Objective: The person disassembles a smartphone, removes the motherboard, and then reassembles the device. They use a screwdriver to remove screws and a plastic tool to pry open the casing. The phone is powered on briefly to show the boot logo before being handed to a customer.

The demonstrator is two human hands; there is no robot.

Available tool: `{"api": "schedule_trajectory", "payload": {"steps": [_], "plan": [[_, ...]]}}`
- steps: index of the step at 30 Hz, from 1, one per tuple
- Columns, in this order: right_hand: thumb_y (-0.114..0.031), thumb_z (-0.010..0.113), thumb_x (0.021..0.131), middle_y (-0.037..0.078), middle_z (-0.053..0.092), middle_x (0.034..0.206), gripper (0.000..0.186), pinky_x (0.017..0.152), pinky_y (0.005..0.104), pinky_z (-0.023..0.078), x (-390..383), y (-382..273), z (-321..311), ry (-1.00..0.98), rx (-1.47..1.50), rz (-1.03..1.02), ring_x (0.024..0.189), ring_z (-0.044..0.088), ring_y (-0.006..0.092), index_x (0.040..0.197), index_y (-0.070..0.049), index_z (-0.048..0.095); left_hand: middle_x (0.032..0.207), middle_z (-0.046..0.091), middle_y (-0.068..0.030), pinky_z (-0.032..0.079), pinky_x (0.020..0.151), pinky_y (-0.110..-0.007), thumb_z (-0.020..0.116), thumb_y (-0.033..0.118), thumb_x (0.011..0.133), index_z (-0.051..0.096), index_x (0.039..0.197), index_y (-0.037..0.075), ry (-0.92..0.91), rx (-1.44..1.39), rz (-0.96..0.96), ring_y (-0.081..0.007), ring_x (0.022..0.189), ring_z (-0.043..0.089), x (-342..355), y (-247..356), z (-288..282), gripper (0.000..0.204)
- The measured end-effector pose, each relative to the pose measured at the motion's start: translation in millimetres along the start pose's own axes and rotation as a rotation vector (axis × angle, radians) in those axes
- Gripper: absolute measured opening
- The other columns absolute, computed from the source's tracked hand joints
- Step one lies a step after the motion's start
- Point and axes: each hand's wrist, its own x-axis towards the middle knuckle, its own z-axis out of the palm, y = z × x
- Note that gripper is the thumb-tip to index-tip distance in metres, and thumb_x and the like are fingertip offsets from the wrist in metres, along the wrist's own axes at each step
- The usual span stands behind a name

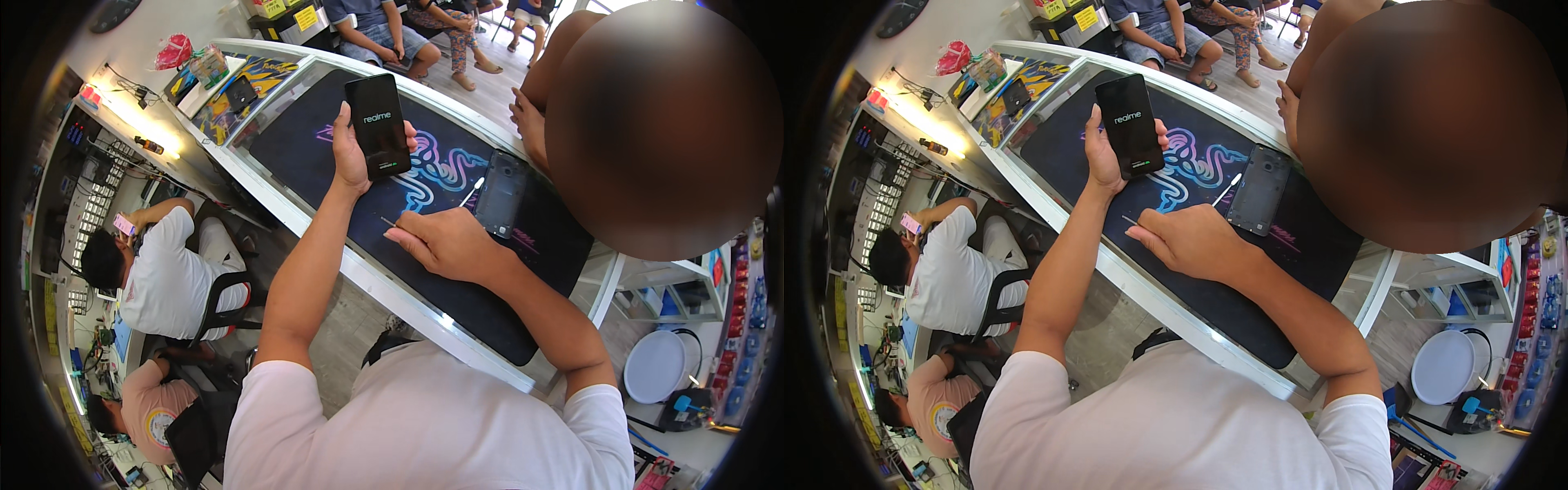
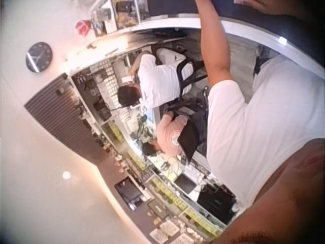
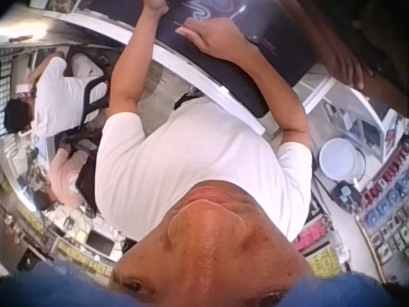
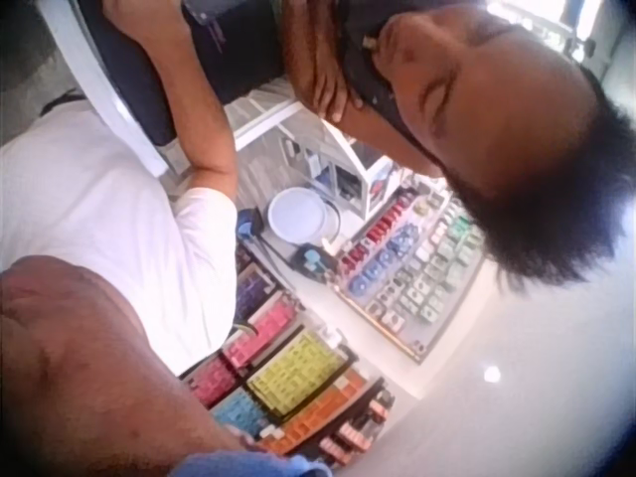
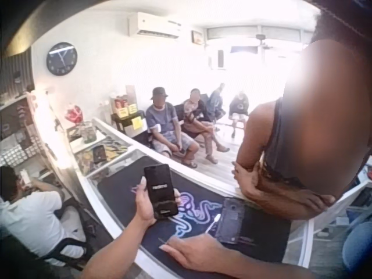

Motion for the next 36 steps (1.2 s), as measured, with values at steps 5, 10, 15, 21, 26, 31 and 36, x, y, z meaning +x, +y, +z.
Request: {"api": "schedule_trajectory", "payload": {"steps": [5,10,15,21,26,31,36], "plan": [[-0.036,0.065,0.105,0.012,0.060,0.062,0.034,0.052,0.0437,0.046,-1.1,-3.9,-1.0,-0.079,0.022,-0.012,0.054,0.061,0.0345,0.085,-0.008,0.064,0.096,0.074,-0.0200,0.062,0.082,-0.042,0.025,0.073,0.104,0.065,0.119,-0.001,0.008,0.006,0.017,-0.0305,0.084,0.075,-0.3,0.1,1.5,0.085],[-0.037,0.065,0.105,0.013,0.060,0.060,0.036,0.051,0.0428,0.047,-1.7,-5.9,-2.9,-0.123,0.030,-0.013,0.054,0.061,0.0343,0.083,-0.008,0.064,0.096,0.074,-0.0203,0.063,0.082,-0.042,0.025,0.073,0.104,0.066,0.118,-0.001,0.027,0.008,0.007,-0.0303,0.084,0.076,0.3,-0.3,0.3,0.086],[-0.037,0.064,0.105,0.013,0.061,0.062,0.035,0.053,0.0426,0.048,-2.6,-5.0,-1.7,-0.114,0.056,-0.020,0.055,0.062,0.0342,0.086,-0.008,0.067,0.096,0.075,-0.0205,0.063,0.082,-0.042,0.025,0.073,0.104,0.065,0.119,-0.001,0.013,-0.007,0.011,-0.0304,0.084,0.076,0.9,-0.8,-0.2,0.086],[-0.042,0.058,0.107,0.014,0.063,0.062,0.039,0.056,0.0465,0.050,-1.6,-7.7,-4.1,-0.157,0.052,0.010,0.058,0.065,0.0360,0.090,-0.009,0.069,0.096,0.074,-0.0206,0.063,0.081,-0.042,0.026,0.073,0.104,0.064,0.121,-0.001,0.011,-0.005,0.009,-0.0303,0.083,0.076,1.4,-1.3,-1.9,0.085],[-0.035,0.058,0.106,0.014,0.063,0.062,0.032,0.057,0.0463,0.051,-3.2,-7.1,-2.6,-0.162,0.046,0.017,0.058,0.066,0.0354,0.092,-0.009,0.069,0.096,0.074,-0.0206,0.063,0.081,-0.042,0.026,0.073,0.103,0.064,0.121,-0.001,0.010,-0.008,0.003,-0.0302,0.083,0.075,0.9,-1.7,-1.5,0.085],[-0.019,0.062,0.101,0.013,0.066,0.066,0.016,0.059,0.0416,0.053,-2.8,-10.9,-5.3,-0.156,0.049,0.037,0.060,0.067,0.0320,0.099,-0.007,0.070,0.096,0.074,-0.0203,0.062,0.081,-0.042,0.026,0.075,0.103,0.065,0.120,0.000,0.001,-0.008,0.002,-0.0299,0.084,0.075,0.4,-1.5,-1.1,0.086],[-0.019,0.059,0.105,0.012,0.071,0.089,0.023,0.068,0.0418,0.056,-2.7,-4.2,4.7,-0.024,0.189,-0.039,0.075,0.071,0.0309,0.123,-0.010,0.070,0.096,0.074,-0.0200,0.062,0.080,-0.041,0.027,0.075,0.103,0.065,0.119,0.000,0.001,-0.005,0.001,-0.0296,0.083,0.075,1.1,-2.6,-0.5,0.086]]}}
